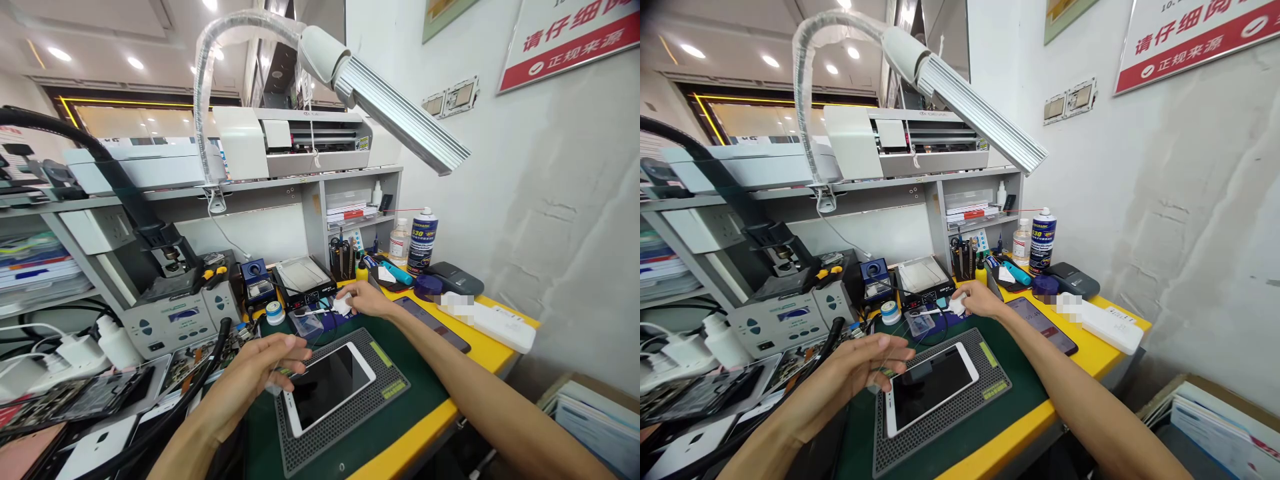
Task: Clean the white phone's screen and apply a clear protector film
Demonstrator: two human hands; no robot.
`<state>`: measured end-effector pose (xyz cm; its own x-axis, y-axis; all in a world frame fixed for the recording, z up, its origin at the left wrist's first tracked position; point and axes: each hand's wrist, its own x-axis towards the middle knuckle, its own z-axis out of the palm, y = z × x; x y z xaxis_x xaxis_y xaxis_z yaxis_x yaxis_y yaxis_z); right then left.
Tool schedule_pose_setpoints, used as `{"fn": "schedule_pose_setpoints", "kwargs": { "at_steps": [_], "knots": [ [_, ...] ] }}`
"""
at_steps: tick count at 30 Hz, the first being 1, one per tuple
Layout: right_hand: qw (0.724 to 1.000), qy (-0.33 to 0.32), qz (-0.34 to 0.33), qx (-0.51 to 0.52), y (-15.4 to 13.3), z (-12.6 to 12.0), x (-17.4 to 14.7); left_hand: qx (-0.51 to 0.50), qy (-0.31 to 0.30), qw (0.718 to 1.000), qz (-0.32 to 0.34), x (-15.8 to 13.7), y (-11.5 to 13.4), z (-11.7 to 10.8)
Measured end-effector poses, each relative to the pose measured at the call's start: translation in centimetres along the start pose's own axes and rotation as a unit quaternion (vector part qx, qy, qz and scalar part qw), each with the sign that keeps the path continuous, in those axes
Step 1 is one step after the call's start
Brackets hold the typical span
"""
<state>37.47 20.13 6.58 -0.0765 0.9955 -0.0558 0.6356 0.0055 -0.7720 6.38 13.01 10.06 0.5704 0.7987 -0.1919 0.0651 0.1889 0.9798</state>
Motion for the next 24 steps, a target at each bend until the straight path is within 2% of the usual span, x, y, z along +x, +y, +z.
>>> {"fn": "schedule_pose_setpoints", "kwargs": {
  "at_steps": [4, 9, 13, 16, 18, 20, 22, 24],
  "knots": [
    [0.997, 0.022, -0.035, -0.062, -0.1, 0.1, -0.2, -0.003, 0.000, 1.000, -0.002, -0.1, 0.1, 0.1],
    [0.988, 0.086, -0.064, -0.112, 0.3, 0.1, -0.4, -0.006, -0.001, 1.000, -0.003, 0.0, -0.1, 0.0],
    [0.983, 0.134, -0.054, -0.113, 0.6, -0.1, -0.5, -0.007, -0.005, 1.000, -0.001, 0.1, -0.2, -0.2],
    [0.985, 0.144, -0.057, -0.078, -0.4, -0.5, -1.5, -0.008, -0.008, 1.000, 0.004, 0.2, -0.2, -0.3],
    [0.990, 0.113, -0.074, -0.039, -1.8, -0.6, -2.9, -0.007, -0.012, 1.000, 0.004, 0.3, -0.2, -0.3],
    [0.994, 0.043, -0.104, 0.007, -3.5, -0.4, -4.5, -0.002, -0.016, 1.000, 0.002, 0.3, -0.1, -0.2],
    [0.989, -0.018, -0.136, 0.048, -5.1, 0.0, -6.0, 0.007, -0.019, 1.000, 0.002, 0.3, -0.1, -0.1],
    [0.983, -0.051, -0.158, 0.079, -6.4, 0.6, -7.0, 0.020, -0.019, 1.000, 0.005, 0.1, 0.0, 0.1]
  ]
}}
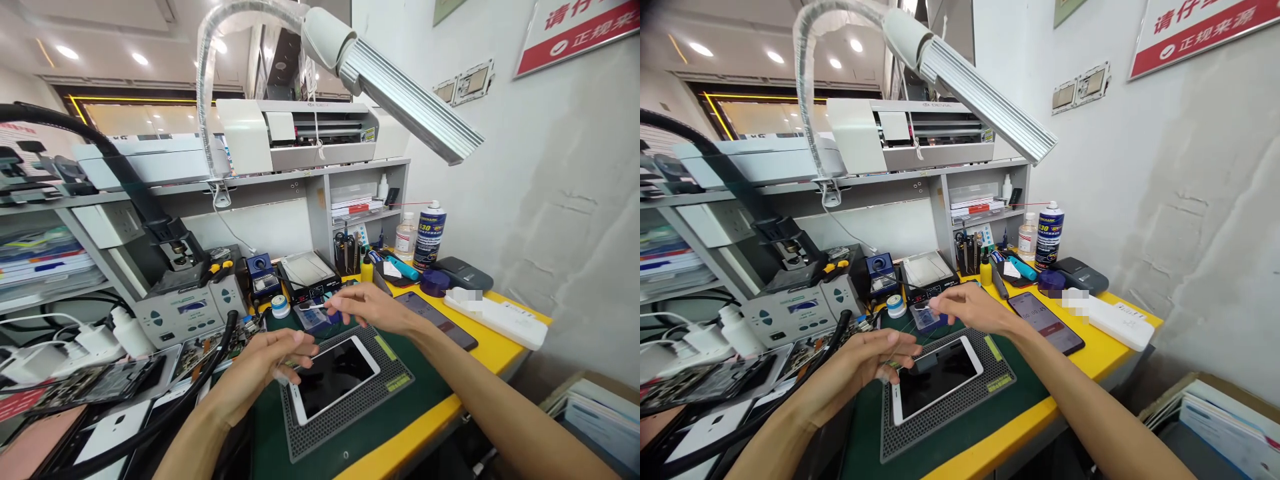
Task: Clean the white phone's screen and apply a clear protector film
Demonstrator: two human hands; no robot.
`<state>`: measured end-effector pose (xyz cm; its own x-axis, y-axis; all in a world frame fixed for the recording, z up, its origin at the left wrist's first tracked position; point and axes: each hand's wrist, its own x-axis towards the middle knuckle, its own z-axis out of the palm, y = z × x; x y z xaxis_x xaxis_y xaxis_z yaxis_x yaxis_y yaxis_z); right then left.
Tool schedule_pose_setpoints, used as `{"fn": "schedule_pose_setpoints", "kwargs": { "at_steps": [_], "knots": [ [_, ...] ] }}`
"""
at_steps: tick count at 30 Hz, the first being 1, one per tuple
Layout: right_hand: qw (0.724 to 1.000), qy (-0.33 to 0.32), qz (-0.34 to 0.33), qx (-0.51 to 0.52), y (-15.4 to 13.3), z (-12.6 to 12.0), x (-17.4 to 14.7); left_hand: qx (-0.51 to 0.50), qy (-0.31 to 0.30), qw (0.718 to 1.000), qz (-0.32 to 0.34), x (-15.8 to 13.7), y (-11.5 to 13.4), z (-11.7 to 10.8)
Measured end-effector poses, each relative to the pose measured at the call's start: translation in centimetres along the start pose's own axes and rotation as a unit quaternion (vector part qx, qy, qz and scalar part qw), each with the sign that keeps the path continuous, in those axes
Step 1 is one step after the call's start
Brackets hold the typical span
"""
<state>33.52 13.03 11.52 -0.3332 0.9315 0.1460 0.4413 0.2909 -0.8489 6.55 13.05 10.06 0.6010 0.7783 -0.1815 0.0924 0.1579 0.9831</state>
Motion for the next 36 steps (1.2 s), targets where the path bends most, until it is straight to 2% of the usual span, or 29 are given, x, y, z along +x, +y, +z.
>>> {"fn": "schedule_pose_setpoints", "kwargs": {
  "at_steps": [3, 8, 11, 18, 22, 29, 36],
  "knots": [
    [0.999, -0.030, 0.001, 0.034, -0.9, 0.9, -0.2, 0.025, 0.005, 1.000, -0.001, -0.2, 0.2, 0.4],
    [0.992, -0.091, 0.059, 0.064, -1.0, 1.1, -0.4, 0.051, 0.010, 0.999, 0.002, -0.3, 0.5, 0.7],
    [0.988, -0.098, 0.081, 0.083, -1.1, 1.1, -0.7, 0.054, 0.008, 0.998, 0.007, -0.2, 0.3, 0.7],
    [0.987, -0.051, 0.099, 0.119, -0.7, 1.7, -0.8, 0.056, 0.005, 0.998, 0.015, 0.1, 0.2, 0.7],
    [0.980, -0.004, 0.128, 0.152, 0.6, 1.6, -1.1, 0.068, 0.015, 0.997, 0.020, -0.7, 0.7, -0.4],
    [0.967, 0.054, 0.160, 0.191, 2.9, 0.8, -2.6, 0.180, 0.114, 0.975, 0.069, -3.2, -0.3, -2.6],
    [0.964, 0.070, 0.160, 0.203, 3.8, 1.4, -2.8, 0.262, 0.151, 0.949, 0.089, -4.4, -1.4, -1.8]
  ]
}}
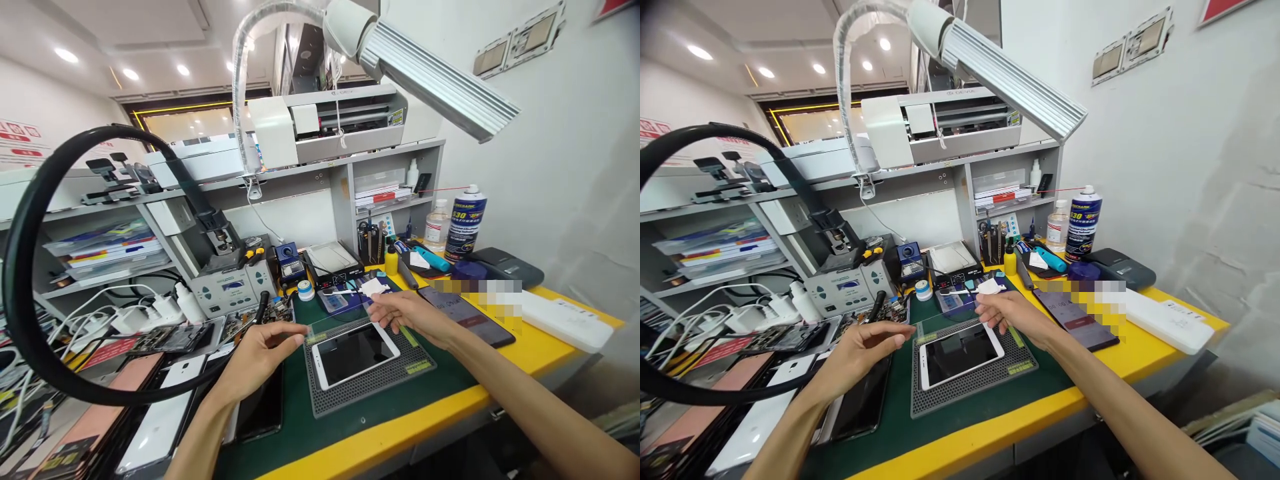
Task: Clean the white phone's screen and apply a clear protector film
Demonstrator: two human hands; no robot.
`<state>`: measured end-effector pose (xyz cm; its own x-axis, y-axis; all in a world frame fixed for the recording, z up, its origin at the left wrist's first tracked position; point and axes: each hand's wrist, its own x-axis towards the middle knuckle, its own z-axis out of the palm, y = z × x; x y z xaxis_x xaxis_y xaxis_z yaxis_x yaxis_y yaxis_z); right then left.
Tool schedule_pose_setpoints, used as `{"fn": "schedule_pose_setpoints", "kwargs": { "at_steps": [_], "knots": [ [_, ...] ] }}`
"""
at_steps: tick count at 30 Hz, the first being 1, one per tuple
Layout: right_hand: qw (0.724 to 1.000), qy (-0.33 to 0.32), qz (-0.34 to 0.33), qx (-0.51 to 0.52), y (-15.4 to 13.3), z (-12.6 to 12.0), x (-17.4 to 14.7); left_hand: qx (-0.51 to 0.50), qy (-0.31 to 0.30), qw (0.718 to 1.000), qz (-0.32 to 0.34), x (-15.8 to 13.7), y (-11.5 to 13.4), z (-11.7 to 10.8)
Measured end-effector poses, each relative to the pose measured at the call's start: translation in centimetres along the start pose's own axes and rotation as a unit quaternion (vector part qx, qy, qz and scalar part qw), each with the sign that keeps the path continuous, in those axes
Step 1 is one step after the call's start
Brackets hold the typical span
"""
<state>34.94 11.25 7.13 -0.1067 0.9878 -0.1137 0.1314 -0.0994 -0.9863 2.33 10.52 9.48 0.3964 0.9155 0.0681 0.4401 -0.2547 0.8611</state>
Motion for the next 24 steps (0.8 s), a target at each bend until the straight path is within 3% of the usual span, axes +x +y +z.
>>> {"fn": "schedule_pose_setpoints", "kwargs": {
  "at_steps": [10, 24],
  "knots": [
    [1.000, -0.004, -0.017, -0.017, 0.7, -0.2, 0.5, 0.063, 0.058, 0.996, 0.038, 0.8, -1.2, 1.3],
    [0.992, 0.016, -0.044, -0.116, 1.1, -0.1, -0.1, 0.115, 0.085, 0.983, 0.113, 0.5, -1.8, 2.0]
  ]
}}
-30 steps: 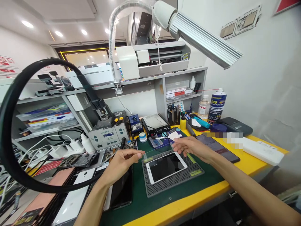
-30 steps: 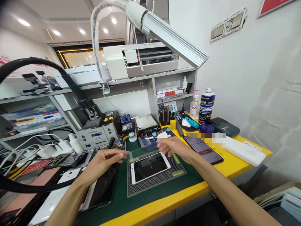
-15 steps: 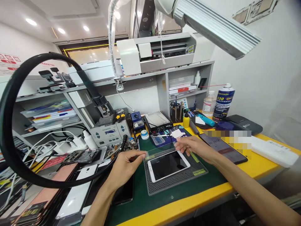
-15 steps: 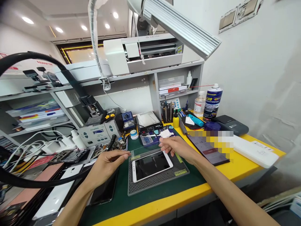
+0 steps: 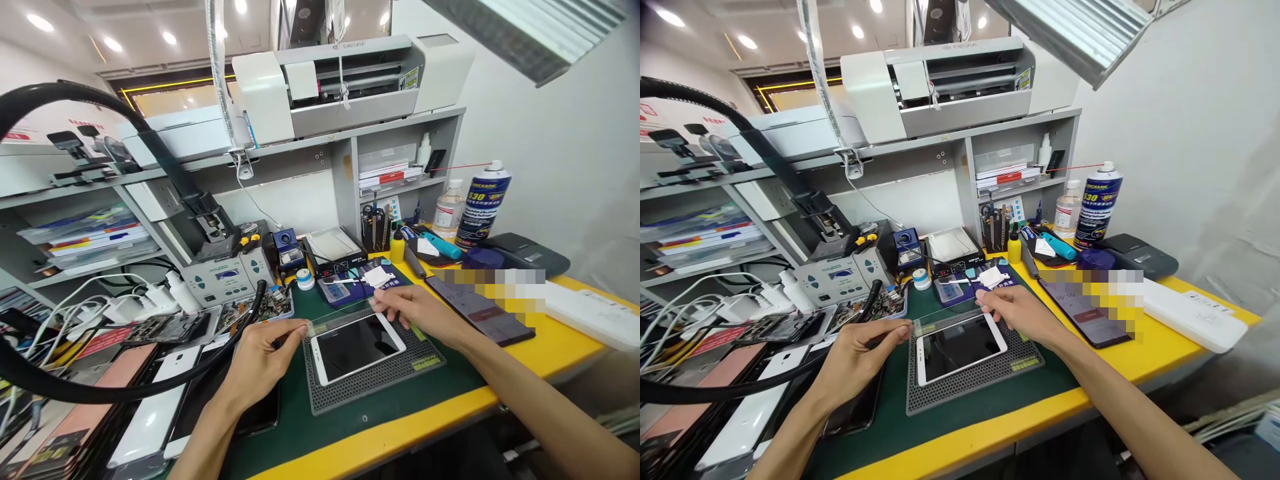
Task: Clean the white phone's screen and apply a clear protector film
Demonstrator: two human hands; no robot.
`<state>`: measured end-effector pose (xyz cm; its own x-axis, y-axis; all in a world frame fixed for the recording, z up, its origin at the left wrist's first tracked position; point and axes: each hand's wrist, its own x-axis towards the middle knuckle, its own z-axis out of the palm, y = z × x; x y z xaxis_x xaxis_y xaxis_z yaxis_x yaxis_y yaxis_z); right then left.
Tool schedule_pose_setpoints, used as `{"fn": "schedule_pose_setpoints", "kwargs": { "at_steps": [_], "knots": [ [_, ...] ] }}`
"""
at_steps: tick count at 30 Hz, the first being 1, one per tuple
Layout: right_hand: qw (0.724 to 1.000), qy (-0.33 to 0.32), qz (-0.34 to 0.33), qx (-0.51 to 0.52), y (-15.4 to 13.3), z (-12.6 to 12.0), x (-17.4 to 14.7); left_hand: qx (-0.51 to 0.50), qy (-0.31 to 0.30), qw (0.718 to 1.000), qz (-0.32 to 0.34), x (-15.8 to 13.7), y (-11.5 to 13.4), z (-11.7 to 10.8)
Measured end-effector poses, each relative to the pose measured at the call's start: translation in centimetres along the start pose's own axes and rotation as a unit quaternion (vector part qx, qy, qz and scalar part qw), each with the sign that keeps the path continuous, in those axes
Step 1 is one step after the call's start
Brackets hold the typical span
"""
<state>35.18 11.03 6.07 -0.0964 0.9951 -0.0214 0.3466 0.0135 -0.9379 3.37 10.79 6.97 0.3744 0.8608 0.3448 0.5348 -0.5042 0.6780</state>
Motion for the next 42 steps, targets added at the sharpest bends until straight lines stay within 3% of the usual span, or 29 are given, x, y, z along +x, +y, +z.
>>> {"fn": "schedule_pose_setpoints", "kwargs": {
  "at_steps": [9, 30, 42],
  "knots": [
    [0.998, 0.000, 0.005, -0.057, -0.7, 0.1, -0.7, 0.012, 0.017, 1.000, 0.006, -0.3, -0.5, 0.4],
    [0.998, -0.006, -0.029, -0.055, -0.8, 0.0, -1.1, 0.041, 0.026, 0.997, 0.055, -0.6, -0.9, 0.8],
    [0.998, 0.000, -0.027, -0.054, -1.1, -0.1, -1.5, 0.049, 0.007, 0.998, 0.040, -0.7, 0.0, 0.9]
  ]
}}
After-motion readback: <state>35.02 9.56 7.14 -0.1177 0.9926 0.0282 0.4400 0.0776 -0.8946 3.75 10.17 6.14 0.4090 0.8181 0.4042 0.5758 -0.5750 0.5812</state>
